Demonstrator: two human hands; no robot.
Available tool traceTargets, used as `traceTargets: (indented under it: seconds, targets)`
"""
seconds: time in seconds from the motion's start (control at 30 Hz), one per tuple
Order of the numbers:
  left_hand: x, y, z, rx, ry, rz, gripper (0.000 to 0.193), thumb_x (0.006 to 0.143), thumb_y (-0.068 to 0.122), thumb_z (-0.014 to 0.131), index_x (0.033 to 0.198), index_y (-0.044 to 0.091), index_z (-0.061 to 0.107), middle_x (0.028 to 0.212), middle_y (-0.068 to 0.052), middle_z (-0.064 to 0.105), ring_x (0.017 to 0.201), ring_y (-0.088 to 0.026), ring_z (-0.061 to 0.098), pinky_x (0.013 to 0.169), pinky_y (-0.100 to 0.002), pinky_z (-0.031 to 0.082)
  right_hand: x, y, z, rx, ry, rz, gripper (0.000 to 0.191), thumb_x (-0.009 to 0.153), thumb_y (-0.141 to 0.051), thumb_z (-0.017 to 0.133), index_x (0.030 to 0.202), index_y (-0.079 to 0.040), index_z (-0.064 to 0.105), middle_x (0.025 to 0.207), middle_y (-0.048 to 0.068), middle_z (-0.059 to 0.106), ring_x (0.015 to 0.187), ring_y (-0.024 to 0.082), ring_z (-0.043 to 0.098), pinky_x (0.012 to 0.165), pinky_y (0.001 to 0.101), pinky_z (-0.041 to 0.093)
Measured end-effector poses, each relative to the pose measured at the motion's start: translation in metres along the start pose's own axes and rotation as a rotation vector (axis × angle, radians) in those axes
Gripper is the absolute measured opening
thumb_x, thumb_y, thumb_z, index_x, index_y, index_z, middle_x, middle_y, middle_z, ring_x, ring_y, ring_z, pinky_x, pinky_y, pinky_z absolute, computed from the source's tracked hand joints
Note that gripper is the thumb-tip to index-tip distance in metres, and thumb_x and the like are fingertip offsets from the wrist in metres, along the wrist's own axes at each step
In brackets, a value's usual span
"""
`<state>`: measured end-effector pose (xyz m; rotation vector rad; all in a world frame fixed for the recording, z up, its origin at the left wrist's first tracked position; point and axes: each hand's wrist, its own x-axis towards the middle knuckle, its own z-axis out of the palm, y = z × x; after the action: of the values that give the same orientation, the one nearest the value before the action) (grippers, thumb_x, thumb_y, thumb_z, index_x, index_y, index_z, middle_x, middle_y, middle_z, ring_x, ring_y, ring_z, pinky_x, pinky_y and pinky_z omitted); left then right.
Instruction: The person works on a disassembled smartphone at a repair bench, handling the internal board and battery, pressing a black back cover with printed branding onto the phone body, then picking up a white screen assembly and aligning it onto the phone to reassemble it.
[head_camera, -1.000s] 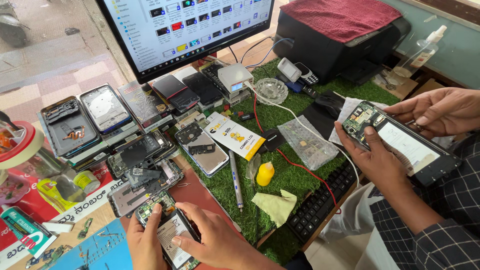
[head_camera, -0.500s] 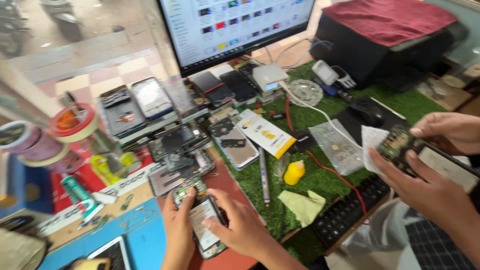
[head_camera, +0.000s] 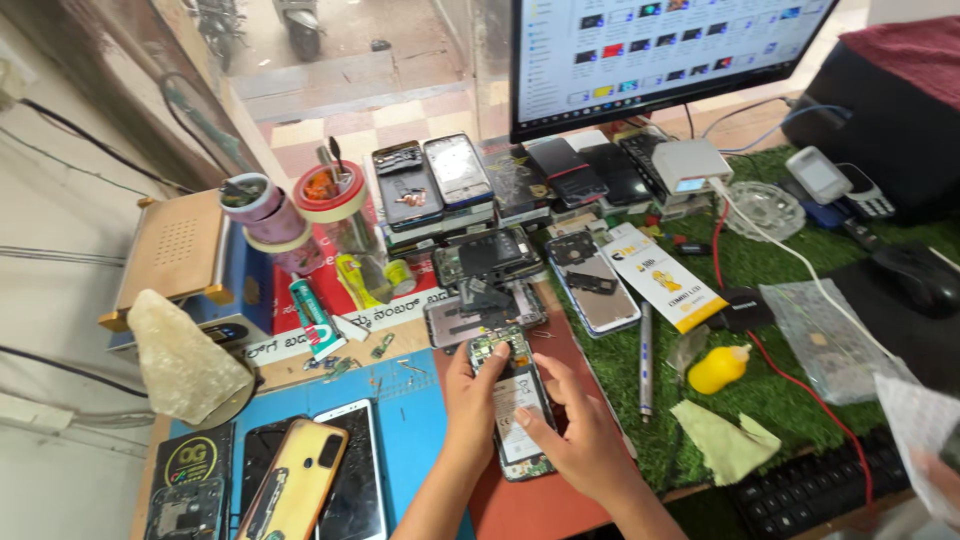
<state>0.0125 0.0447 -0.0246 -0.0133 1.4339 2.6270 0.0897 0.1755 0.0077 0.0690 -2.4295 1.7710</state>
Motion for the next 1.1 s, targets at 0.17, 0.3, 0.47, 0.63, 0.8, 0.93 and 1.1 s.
traceTargets:
  seconds: [0.17, 0.3, 0.47, 0.63, 0.8, 0.93, 1.1]
  targets:
    - [0.002, 0.006, -0.002, -0.007, -0.001, 0.000, 0.025, 0.093, 0.016, 0.069, 0.114, 0.003, 0.065, 0.098, -0.004, 0.074, 0.084, -0.011, 0.069, 0.074, -0.028, 0.056, 0.005, 0.006, 0.007, 0.007, 0.006, -0.006, 0.065, 0.086, -0.019, 0.072, 0.143, -0.006, 0.043, 0.100, 0.010, 0.081, 0.085, 0.017, 0.078, 0.076, 0.0316, 0.058]
    - [0.003, 0.011, -0.001, 0.020, 0.052, -0.079, 0.023, 0.092, 0.017, 0.070, 0.110, 0.003, 0.065, 0.094, -0.005, 0.073, 0.080, -0.012, 0.068, 0.070, -0.030, 0.055, 0.009, 0.014, 0.011, 0.042, 0.010, 0.019, 0.063, 0.088, -0.020, 0.073, 0.140, -0.003, 0.043, 0.102, 0.012, 0.080, 0.090, 0.018, 0.076, 0.079, 0.0314, 0.058]
    - [0.009, 0.012, -0.002, 0.031, 0.039, -0.057, 0.024, 0.091, 0.018, 0.070, 0.110, 0.004, 0.066, 0.093, -0.005, 0.072, 0.079, -0.011, 0.067, 0.070, -0.030, 0.055, 0.010, 0.031, 0.013, 0.001, 0.066, -0.041, 0.061, 0.087, -0.017, 0.074, 0.137, -0.002, 0.043, 0.104, 0.012, 0.079, 0.094, 0.015, 0.074, 0.082, 0.0307, 0.056]
    - [0.009, 0.010, 0.000, 0.017, 0.038, -0.042, 0.026, 0.091, 0.018, 0.069, 0.112, 0.003, 0.066, 0.096, -0.004, 0.073, 0.081, -0.010, 0.067, 0.072, -0.028, 0.055, 0.007, 0.052, 0.011, 0.087, 0.125, 0.010, 0.051, 0.092, -0.013, 0.066, 0.139, -0.002, 0.049, 0.094, 0.012, 0.076, 0.084, 0.012, 0.068, 0.077, 0.0279, 0.053]
    - [0.009, 0.010, 0.001, 0.060, 0.054, -0.041, 0.026, 0.091, 0.019, 0.069, 0.111, 0.003, 0.067, 0.095, -0.004, 0.074, 0.081, -0.011, 0.067, 0.072, -0.028, 0.055, 0.005, 0.063, 0.006, 0.274, 0.199, -0.002, 0.038, 0.100, -0.005, 0.052, 0.137, -0.001, 0.049, 0.096, 0.010, 0.073, 0.086, 0.011, 0.066, 0.079, 0.0253, 0.052]
    - [0.012, 0.007, 0.001, 0.040, 0.055, -0.045, 0.024, 0.093, 0.019, 0.069, 0.109, 0.002, 0.067, 0.094, -0.004, 0.073, 0.079, -0.011, 0.066, 0.071, -0.028, 0.054, 0.005, 0.064, 0.004, 0.277, 0.181, 0.002, 0.040, 0.098, -0.002, 0.052, 0.138, -0.001, 0.046, 0.096, 0.010, 0.074, 0.086, 0.010, 0.066, 0.078, 0.0253, 0.052]
    - [0.016, 0.007, 0.001, 0.031, 0.072, -0.043, 0.022, 0.093, 0.018, 0.069, 0.108, 0.003, 0.067, 0.094, -0.004, 0.073, 0.079, -0.010, 0.067, 0.072, -0.028, 0.054, 0.006, 0.064, 0.004, 0.284, 0.181, 0.039, 0.048, 0.093, -0.001, 0.058, 0.140, -0.001, 0.044, 0.098, 0.010, 0.073, 0.084, 0.009, 0.063, 0.074, 0.0248, 0.050]
